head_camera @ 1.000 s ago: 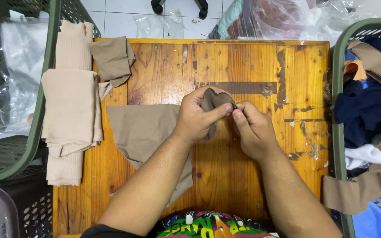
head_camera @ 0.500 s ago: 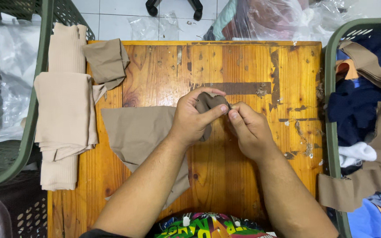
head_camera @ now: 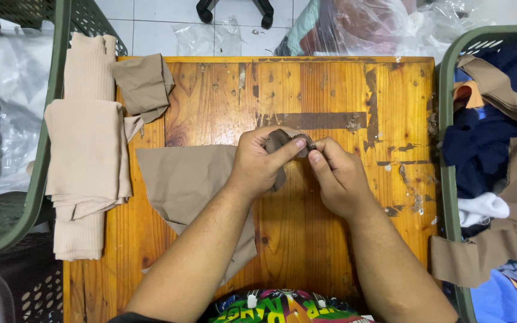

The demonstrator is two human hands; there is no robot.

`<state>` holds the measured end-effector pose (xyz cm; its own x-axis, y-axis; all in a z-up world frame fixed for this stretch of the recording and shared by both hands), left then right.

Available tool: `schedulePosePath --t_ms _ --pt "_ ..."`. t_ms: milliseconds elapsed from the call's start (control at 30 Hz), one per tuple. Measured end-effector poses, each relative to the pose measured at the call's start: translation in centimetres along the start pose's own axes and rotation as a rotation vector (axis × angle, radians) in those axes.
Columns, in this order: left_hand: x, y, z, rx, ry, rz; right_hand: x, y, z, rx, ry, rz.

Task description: The person uses scissors to cut a piece of brown fabric on a wooden table. They trim the edges and cut the fabric into smaller pieces, placing the cut pieces into a nearby basket. The person also picks up and folds another piece of fabric from the basket.

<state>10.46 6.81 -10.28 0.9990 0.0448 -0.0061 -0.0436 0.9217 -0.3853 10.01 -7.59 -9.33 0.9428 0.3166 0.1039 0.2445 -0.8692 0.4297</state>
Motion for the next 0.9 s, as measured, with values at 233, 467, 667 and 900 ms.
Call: schedulePosePath --t_ms 233,467,667,900 --pt "0.0 -0.3 0.5 -0.02 0.022 -0.002 -0.2 -0.2 0.1 0.037 -0.007 0.031" --pt "0.0 0.0 0.0 -0.005 0.018 -0.015 -0.3 -0.4 1.1 0.08 0.003 0.033" --pt "0.0 0.0 0.0 0.05 -0.033 -0.096 -0.1 0.0 2.0 0.226 -0.054 0.167" --pt "-0.1 0.5 2.0 0.294 -0.248 -0.185 -0.8 0.7 3.8 0.233 -0.165 0.399"
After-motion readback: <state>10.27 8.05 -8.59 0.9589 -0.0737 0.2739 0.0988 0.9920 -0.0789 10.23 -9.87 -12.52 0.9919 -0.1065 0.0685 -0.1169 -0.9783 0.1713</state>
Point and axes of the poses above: each hand's wrist, its own x-axis towards the middle knuckle, its own y-axis out of the back of the hand, z = x × y, the point moved 1 cm from there along x, towards the middle knuckle, and after that the axes turned 1 degree about x, right-handed, at the moved point
